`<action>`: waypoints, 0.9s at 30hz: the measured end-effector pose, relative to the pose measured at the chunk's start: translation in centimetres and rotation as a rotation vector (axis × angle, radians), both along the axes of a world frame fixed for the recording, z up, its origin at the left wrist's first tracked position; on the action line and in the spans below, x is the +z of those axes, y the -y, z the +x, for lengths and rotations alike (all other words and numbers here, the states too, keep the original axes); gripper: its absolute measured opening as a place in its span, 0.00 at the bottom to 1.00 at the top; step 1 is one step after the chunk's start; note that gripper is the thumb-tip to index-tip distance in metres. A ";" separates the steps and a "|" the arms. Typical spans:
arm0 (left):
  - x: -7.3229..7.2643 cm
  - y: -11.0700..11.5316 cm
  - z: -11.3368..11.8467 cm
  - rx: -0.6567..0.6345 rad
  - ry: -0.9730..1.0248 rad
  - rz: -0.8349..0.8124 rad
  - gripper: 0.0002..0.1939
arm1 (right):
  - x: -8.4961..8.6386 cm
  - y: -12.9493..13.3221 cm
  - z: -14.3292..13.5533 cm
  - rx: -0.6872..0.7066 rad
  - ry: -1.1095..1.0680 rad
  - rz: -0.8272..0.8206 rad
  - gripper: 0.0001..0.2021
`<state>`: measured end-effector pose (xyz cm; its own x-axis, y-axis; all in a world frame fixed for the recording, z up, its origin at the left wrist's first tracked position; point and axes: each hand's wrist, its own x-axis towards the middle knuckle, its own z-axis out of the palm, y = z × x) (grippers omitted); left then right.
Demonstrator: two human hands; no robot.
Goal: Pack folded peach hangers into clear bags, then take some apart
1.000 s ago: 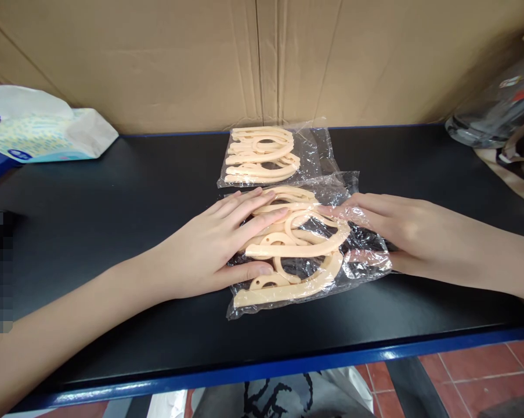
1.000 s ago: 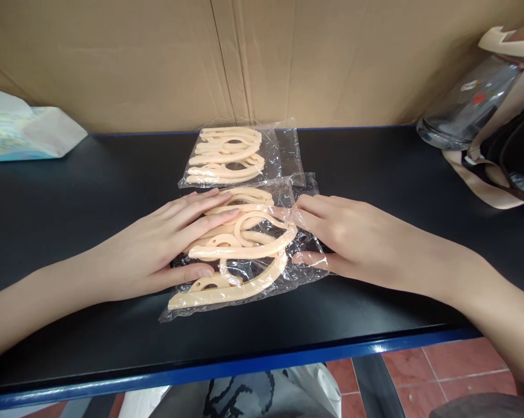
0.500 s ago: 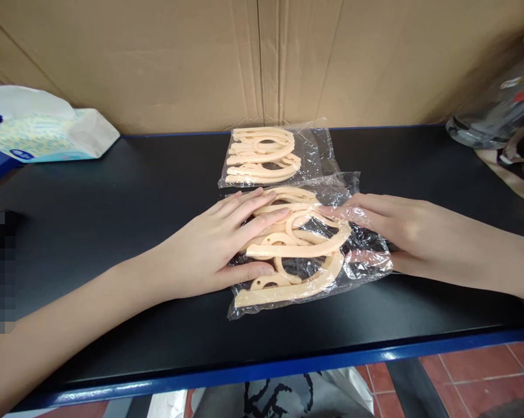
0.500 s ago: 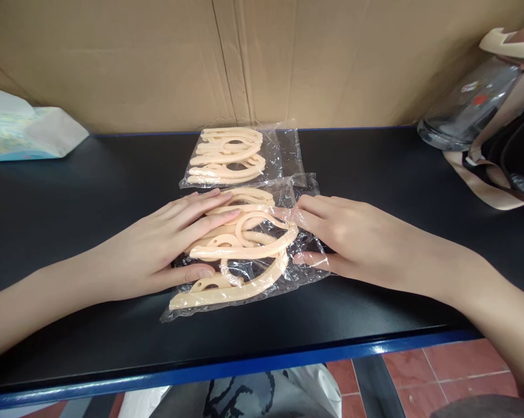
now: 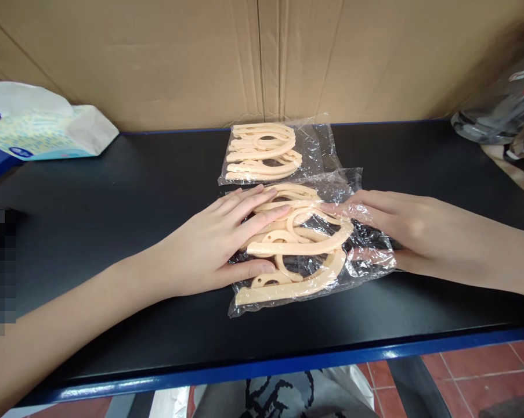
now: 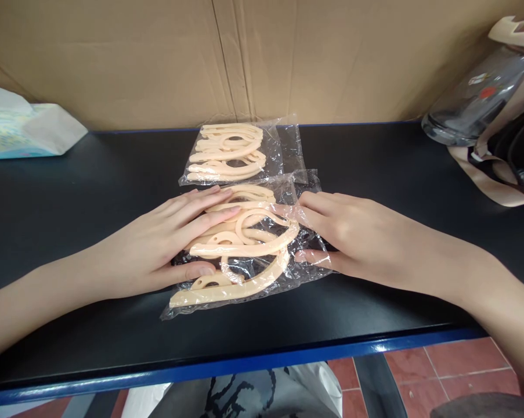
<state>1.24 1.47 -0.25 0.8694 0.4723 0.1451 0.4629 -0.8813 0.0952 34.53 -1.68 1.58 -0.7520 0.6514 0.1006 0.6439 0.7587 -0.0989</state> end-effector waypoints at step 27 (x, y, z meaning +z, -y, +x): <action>0.0 0.0 0.0 0.004 0.004 -0.010 0.37 | 0.2 0.3 0.3 0.020 0.037 0.082 0.24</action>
